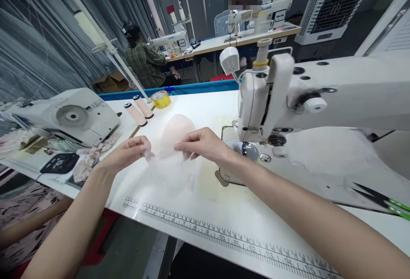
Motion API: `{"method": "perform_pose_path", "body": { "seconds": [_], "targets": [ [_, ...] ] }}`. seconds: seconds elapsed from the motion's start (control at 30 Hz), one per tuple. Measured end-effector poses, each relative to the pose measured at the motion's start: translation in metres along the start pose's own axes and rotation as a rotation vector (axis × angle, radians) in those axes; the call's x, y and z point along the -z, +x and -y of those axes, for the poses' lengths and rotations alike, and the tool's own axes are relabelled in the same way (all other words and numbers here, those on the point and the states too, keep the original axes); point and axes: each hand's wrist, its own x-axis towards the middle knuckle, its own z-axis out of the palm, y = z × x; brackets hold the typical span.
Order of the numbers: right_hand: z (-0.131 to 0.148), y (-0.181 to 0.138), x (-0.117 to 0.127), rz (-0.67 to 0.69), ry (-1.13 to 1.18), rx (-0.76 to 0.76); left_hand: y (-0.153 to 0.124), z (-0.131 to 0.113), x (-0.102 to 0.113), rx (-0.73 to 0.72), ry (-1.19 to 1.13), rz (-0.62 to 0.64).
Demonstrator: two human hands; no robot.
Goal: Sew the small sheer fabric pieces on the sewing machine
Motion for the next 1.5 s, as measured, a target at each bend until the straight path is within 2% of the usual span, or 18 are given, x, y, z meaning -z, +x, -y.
{"method": "perform_pose_path", "body": {
  "seconds": [0.13, 0.23, 0.33, 0.43, 0.6, 0.73, 0.87, 0.93, 1.03, 1.1, 1.2, 1.3, 1.4, 1.5],
  "targets": [
    [0.000, 0.037, -0.003, -0.194, 0.018, 0.063, 0.053, -0.004, 0.026, -0.063, 0.048, -0.213],
    [-0.012, 0.068, 0.004, -0.341, -0.043, 0.069, 0.103, -0.002, 0.035, -0.077, 0.140, -0.267],
    [-0.031, 0.090, 0.015, -0.451, -0.166, 0.029, 0.134, 0.010, 0.031, -0.058, 0.277, -0.271],
    [-0.046, 0.100, 0.023, -0.502, -0.313, -0.010, 0.145, 0.027, 0.020, -0.067, 0.443, -0.351],
    [-0.051, 0.099, 0.021, -0.523, -0.554, -0.007, 0.137, 0.042, 0.002, -0.102, 0.736, -0.535],
    [-0.051, 0.092, 0.021, -0.523, -0.674, -0.004, 0.121, 0.038, -0.007, -0.159, 0.893, -0.581],
    [-0.052, 0.094, 0.029, -0.513, -0.645, 0.058, 0.090, 0.035, -0.010, -0.277, 0.945, -0.615],
    [-0.051, 0.106, 0.031, -0.488, -0.574, 0.110, 0.071, 0.037, -0.013, -0.365, 0.967, -0.564],
    [-0.047, 0.134, 0.027, -0.404, -0.440, 0.160, 0.046, 0.046, -0.020, -0.518, 1.073, -0.345],
    [-0.044, 0.150, 0.022, -0.325, -0.370, 0.186, 0.037, 0.053, -0.025, -0.504, 1.137, -0.271],
    [-0.041, 0.156, 0.016, -0.189, -0.321, 0.228, 0.034, 0.059, -0.030, -0.396, 1.135, -0.297],
    [-0.044, 0.147, 0.014, -0.083, -0.330, 0.276, 0.036, 0.057, -0.032, -0.283, 1.080, -0.311],
    [-0.046, 0.138, 0.014, -0.053, -0.379, 0.303, 0.037, 0.056, -0.032, -0.207, 1.095, -0.282],
    [-0.040, 0.133, 0.011, -0.098, -0.474, 0.273, 0.038, 0.060, -0.029, -0.210, 1.128, -0.272]
  ]
}}
